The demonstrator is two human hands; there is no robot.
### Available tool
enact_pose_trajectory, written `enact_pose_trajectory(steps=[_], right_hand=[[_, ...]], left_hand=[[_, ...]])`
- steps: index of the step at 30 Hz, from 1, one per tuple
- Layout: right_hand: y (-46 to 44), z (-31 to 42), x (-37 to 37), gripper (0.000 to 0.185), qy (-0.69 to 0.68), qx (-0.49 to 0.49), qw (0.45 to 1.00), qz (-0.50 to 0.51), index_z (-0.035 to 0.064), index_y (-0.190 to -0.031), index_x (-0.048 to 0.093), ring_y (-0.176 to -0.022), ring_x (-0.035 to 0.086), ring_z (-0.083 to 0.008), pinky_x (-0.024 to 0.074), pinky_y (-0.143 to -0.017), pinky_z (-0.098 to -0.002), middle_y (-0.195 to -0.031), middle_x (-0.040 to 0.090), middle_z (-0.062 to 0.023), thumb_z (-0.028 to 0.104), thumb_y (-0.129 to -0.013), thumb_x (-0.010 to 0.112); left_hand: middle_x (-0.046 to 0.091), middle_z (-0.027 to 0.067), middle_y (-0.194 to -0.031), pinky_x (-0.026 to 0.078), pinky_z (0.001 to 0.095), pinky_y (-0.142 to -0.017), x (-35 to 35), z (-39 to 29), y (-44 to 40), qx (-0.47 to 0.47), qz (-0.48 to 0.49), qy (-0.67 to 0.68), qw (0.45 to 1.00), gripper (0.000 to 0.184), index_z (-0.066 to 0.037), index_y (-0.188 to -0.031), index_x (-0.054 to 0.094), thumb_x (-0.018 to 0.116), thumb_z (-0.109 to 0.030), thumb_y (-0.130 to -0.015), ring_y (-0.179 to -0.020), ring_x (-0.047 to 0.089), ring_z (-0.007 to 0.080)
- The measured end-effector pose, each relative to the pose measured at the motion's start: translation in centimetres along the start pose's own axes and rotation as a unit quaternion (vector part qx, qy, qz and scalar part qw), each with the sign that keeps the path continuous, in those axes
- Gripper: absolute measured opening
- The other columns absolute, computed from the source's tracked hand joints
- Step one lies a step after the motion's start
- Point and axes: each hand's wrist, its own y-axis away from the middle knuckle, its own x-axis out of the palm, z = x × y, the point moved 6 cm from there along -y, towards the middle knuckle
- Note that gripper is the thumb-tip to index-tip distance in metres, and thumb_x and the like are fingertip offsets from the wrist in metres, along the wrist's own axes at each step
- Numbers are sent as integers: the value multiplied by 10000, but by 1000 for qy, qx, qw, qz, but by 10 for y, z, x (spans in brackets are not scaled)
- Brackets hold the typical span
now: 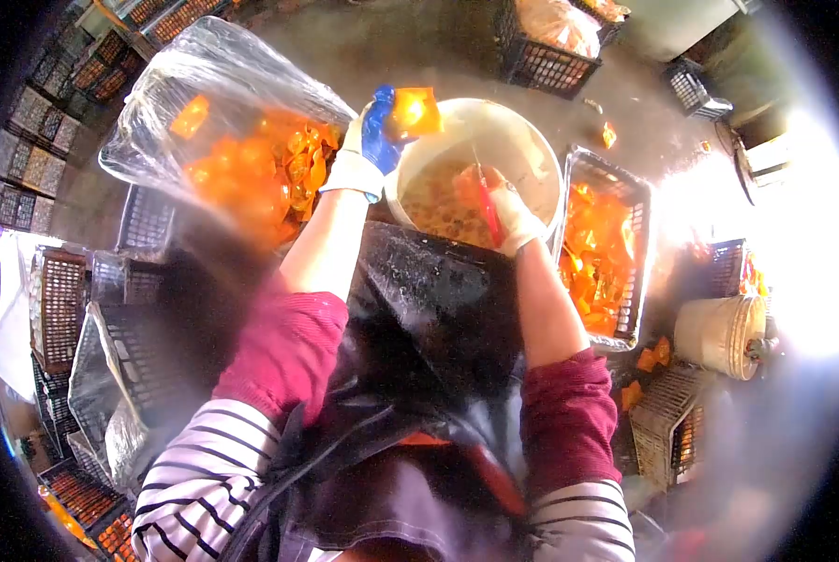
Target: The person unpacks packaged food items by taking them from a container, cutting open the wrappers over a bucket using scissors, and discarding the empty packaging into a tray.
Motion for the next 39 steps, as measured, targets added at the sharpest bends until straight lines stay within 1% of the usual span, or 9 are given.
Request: enact_pose_trajectory(steps=[8,12,20,23,29,31,33,37,39], right_hand=[[-8,1,16,281,34,5,994,100,9,-1177,542,-1045,587,-192,478,-924,-325,-1132,585,-90,151,-936,570],[-8,-3,17,298,-35,19,992,121,13,-1125,578,-911,613,-161,512,-783,-272,-1063,601,-72,198,-899,637],[20,23,15,296,125,65,990,23,43,-1087,601,-602,611,-142,474,-494,-223,-807,635,-64,262,-890,640],[16,22,11,309,99,39,994,-5,45,-1124,584,-550,602,-150,460,-464,-231,-736,642,-96,262,-905,606],[14,19,5,304,61,51,996,-30,59,-1142,571,-538,586,-148,463,-513,-240,-765,651,-125,251,-907,594],[2,5,1,307,100,-16,994,-31,60,-1126,574,-562,578,-135,458,-530,-247,-775,639,-91,260,-898,616],[-4,-3,-2,310,86,-38,995,-26,61,-1111,577,-593,574,-126,455,-547,-253,-791,626,-61,268,-888,638],[5,6,9,262,107,47,993,-14,63,-1104,588,-659,586,-132,468,-574,-259,-881,638,-55,234,-907,609],[-3,-5,-6,245,155,29,986,-44,71,-1123,592,-722,590,-141,479,-629,-272,-929,641,-63,203,-919,569]], left_hand=[[639,161,-1082,579,357,-719,1,-16,7,-6,-8,-258,966,538,4,-1164,586,515,-475,-930,-971,638,263],[636,218,-1096,499,382,-843,-10,-2,-19,82,32,-561,823,554,-53,-1169,611,451,-528,-932,-1040,616,320],[650,176,-1096,519,377,-815,10,-11,16,-8,-45,-397,917,564,-31,-1160,611,469,-525,-928,-971,637,305],[653,108,-1083,541,407,-845,20,13,14,-185,79,49,978,414,-72,-1188,568,545,-397,-932,-924,653,270],[635,213,-1030,558,387,-821,-9,33,-1,-147,58,-122,980,350,40,-1160,547,622,-145,-872,-926,654,295],[642,188,-1042,544,344,-827,3,15,3,-33,118,-427,896,308,24,-1129,578,590,-111,-853,-937,649,294],[647,183,-1087,516,344,-843,15,10,4,130,185,-719,658,277,-5,-1054,644,599,-173,-838,-971,638,315],[632,220,-1068,493,387,-826,24,-1,16,156,167,-748,624,283,-39,-1010,663,598,-260,-846,-990,621,345],[655,201,-953,492,412,-762,8,8,8,103,152,-709,680,238,-49,-948,672,607,-253,-845,-902,642,327]])
